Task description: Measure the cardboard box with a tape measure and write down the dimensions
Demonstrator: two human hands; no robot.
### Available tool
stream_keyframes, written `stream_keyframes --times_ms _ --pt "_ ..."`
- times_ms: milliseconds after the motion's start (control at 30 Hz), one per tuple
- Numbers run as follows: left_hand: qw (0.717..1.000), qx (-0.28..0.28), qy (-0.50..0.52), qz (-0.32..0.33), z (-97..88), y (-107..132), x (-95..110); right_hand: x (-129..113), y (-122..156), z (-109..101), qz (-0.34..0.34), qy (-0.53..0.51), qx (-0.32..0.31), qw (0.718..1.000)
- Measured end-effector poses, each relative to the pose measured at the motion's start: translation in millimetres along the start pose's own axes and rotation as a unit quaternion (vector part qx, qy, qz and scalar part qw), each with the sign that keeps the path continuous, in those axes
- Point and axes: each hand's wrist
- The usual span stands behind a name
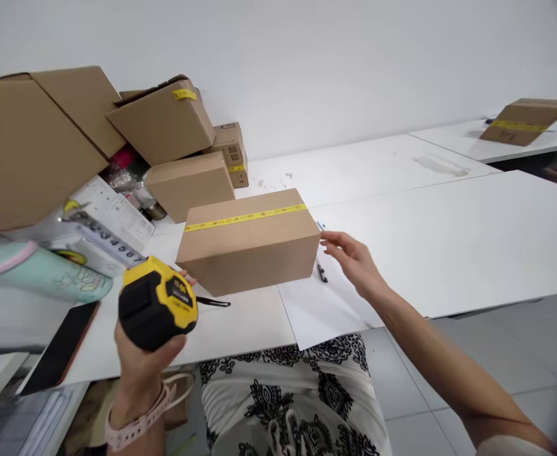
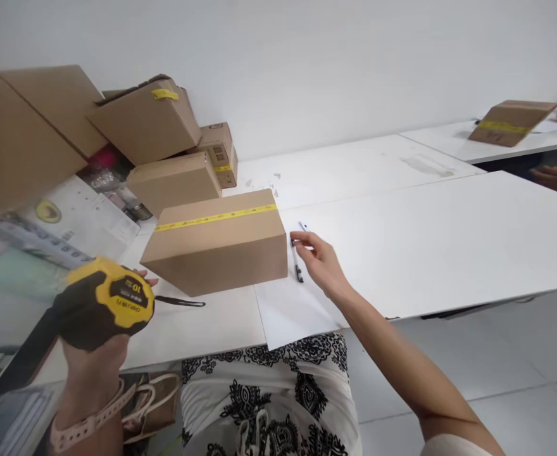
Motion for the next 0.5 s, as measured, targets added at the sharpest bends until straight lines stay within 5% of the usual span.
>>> stream_keyframes --times_ms 200,500 --pt "0.988 0.03 0.12 -0.091 -17.4 0 -42 12 2 13 0.014 0.003 -0.132 0.991" --pt "0.985 -0.049 0.151 -0.066 -2.2 -66 -18 -46 -34 17 -0.118 0.081 -0.055 0.988"
Point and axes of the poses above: each hand's wrist, its own y-axis away from the middle knuckle, its own z-axis out of the palm, x = y × z, and after that the axes turned 10 degrees about y, right-handed
